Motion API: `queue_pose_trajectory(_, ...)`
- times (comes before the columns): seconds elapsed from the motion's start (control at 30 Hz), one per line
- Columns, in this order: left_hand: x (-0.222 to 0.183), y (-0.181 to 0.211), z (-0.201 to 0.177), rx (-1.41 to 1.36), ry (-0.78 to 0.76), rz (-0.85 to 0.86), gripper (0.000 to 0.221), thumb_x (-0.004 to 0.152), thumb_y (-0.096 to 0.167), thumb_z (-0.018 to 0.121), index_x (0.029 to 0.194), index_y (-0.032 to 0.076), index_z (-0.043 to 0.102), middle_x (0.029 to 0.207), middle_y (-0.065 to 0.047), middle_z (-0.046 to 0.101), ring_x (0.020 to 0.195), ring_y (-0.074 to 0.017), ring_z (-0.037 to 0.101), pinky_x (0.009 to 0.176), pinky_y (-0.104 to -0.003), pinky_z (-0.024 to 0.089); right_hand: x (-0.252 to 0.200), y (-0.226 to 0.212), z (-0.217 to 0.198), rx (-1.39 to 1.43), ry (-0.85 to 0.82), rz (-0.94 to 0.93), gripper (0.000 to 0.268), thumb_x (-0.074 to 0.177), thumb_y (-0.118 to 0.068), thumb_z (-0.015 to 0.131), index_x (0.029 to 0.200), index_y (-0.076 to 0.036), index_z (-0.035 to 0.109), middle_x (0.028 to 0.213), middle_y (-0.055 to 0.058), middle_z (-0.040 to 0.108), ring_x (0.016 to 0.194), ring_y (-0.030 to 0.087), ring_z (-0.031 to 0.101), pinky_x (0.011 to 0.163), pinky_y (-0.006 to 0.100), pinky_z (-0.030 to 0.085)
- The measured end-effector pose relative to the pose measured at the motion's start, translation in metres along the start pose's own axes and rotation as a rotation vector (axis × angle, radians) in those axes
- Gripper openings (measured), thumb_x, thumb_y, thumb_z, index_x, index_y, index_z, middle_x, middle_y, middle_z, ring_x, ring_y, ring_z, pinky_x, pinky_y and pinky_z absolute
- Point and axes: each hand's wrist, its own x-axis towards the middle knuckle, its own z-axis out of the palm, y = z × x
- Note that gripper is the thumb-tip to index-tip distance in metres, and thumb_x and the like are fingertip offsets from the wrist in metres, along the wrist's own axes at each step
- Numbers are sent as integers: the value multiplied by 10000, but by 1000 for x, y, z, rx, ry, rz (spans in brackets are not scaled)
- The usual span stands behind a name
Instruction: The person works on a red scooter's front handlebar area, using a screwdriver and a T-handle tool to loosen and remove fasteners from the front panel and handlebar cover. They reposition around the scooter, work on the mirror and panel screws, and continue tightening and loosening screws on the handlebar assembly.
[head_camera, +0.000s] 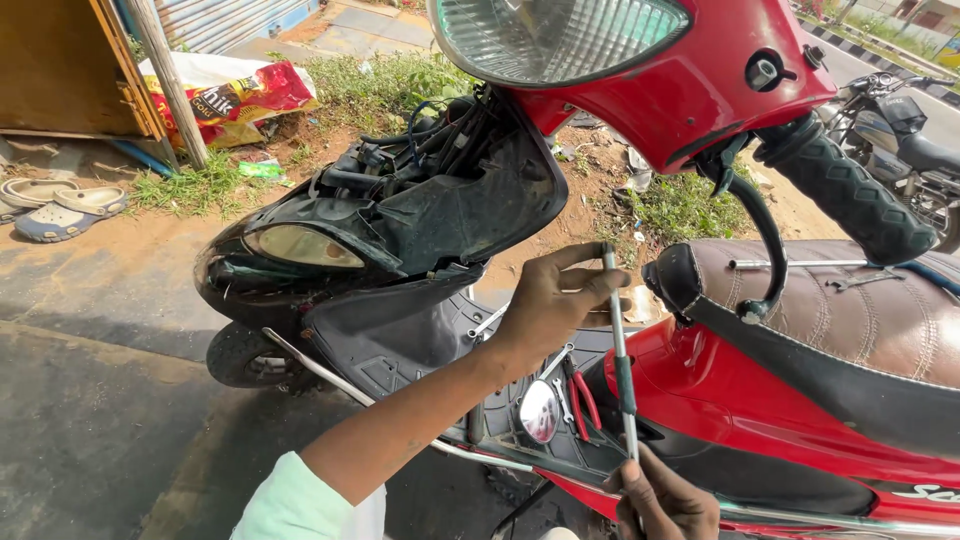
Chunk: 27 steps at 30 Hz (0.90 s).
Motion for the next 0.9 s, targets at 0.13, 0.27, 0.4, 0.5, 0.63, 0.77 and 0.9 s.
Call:
queue_pose_trajectory(0.13,28,15,21,89,-8,106,499,957,17,636,1432,-8,485,1009,-141,743,852,-204,746,785,-355,665,21,-23,-33,206,-194,-257,456,1000,-173,517,1395,34,610,822,229,738,418,109,498,365,256,377)
queue_pose_trajectory(0.27,52,31,30,179,142,345,513,994,-12,593,1490,-57,469,934,-172,744,768,-201,749,669,-324,634,33,-31,-50,377,-542,-454,543,996,-191,524,1513,-38,457,1086,233,694,626,184,626,554,301,514)
queue_pose_trajectory(0.4,53,39,35,402,270,340,554,1000,26,547,1520,-63,378,986,-223,739,809,-247,766,669,-338,615,-5,-100,1,-571,246,-984,456,916,-137,755,1342,-17,645,870,87,671,703,115,615,635,272,480)
queue_pose_trajectory(0.5,90,-7,17,645,316,330,740,999,71,591,1581,-54,151,1334,-323,522,1160,-375,569,942,-425,487,13,-111,5,-685,328,-970,343,963,-49,761,1302,-32,719,838,71,661,659,117,603,601,283,455)
queue_pose_trajectory(0.63,82,30,31,740,289,256,866,991,92,583,1599,-15,-25,1612,-315,284,1467,-393,345,1192,-432,308,33,-119,6,-738,328,-1145,357,994,-22,720,1350,-49,704,912,75,663,743,144,625,691,303,510)
queue_pose_trajectory(0.77,83,30,37,596,227,141,929,927,23,483,1605,58,-153,1668,-246,131,1513,-344,277,1227,-390,258,46,-125,1,-882,319,-1265,398,958,7,737,1349,-56,701,928,71,671,783,183,656,690,355,534)
queue_pose_trajectory(0.9,93,22,33,621,257,241,1005,880,-69,521,1599,67,-167,1678,-254,82,1504,-351,279,1229,-390,265,51,-129,0,-960,308,-1356,497,883,4,771,1369,-53,686,931,69,669,820,219,652,742,388,551)
